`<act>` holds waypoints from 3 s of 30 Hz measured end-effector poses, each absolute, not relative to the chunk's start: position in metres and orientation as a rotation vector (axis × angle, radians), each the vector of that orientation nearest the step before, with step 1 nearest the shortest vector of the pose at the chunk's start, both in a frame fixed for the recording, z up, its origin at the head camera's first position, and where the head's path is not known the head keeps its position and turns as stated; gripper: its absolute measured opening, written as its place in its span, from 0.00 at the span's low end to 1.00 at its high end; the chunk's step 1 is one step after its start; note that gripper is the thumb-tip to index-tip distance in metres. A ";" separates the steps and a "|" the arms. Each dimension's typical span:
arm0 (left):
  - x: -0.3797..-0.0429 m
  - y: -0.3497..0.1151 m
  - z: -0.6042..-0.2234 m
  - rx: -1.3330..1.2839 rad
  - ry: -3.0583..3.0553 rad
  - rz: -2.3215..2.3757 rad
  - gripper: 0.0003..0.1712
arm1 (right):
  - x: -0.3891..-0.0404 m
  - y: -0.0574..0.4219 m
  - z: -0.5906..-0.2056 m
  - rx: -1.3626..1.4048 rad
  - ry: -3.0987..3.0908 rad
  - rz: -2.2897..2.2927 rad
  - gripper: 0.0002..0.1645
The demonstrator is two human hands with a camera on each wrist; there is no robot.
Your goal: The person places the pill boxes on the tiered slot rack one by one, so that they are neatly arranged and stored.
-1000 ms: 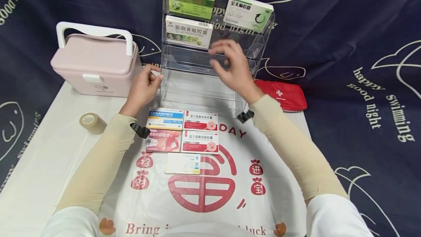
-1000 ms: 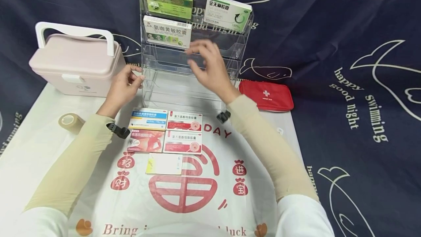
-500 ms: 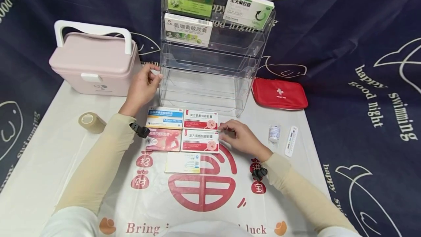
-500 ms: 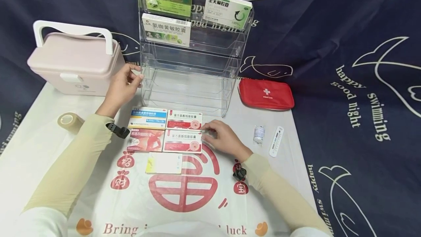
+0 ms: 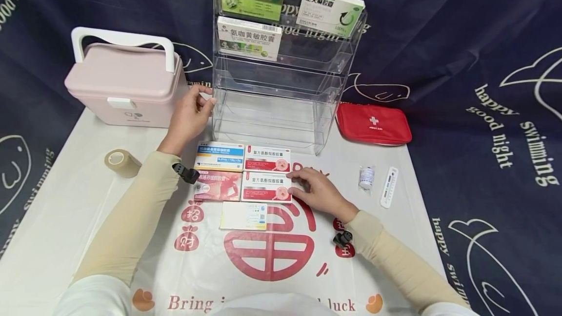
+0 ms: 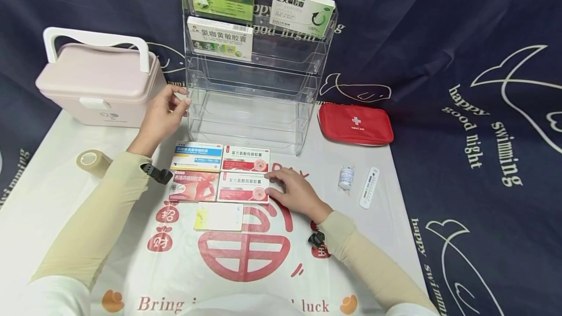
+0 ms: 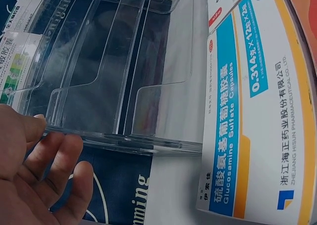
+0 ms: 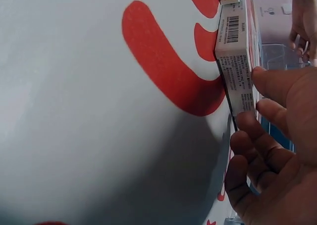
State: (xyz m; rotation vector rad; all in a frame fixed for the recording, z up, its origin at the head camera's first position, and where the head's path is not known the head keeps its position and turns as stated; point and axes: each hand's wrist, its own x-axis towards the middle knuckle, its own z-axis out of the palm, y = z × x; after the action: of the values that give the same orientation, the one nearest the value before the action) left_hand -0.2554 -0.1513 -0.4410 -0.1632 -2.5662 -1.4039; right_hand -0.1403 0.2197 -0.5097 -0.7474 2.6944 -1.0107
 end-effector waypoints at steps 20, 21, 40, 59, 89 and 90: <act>-0.256 -0.152 -0.443 -0.153 -2.584 -1.398 0.15 | -0.133 0.217 -0.510 -0.726 2.664 -1.041 0.29; -0.256 -0.152 -0.443 -0.152 -2.586 -1.398 0.16 | -0.132 0.217 -0.511 -0.725 2.670 -1.039 0.29; -0.256 -0.151 -0.441 -0.154 -2.579 -1.402 0.15 | -0.127 0.213 -0.510 -0.680 2.622 -1.269 0.25; -0.256 -0.150 -0.442 -0.143 -2.579 -1.404 0.15 | -0.119 0.203 -0.490 -0.837 2.582 -1.610 0.21; -0.259 -0.149 -0.436 -0.147 -2.504 -1.446 0.11 | -0.114 0.206 -0.484 -0.873 2.576 -1.640 0.17; -0.260 -0.150 -0.435 -0.147 -2.502 -1.448 0.11 | -0.113 0.205 -0.480 -0.869 2.573 -1.637 0.17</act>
State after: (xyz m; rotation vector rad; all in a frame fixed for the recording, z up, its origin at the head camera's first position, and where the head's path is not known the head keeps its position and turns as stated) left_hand -0.2597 -0.1497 -0.4353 -0.1468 -2.5017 -1.4476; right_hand -0.1129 0.2049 -0.4801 -0.8693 2.5734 -1.6368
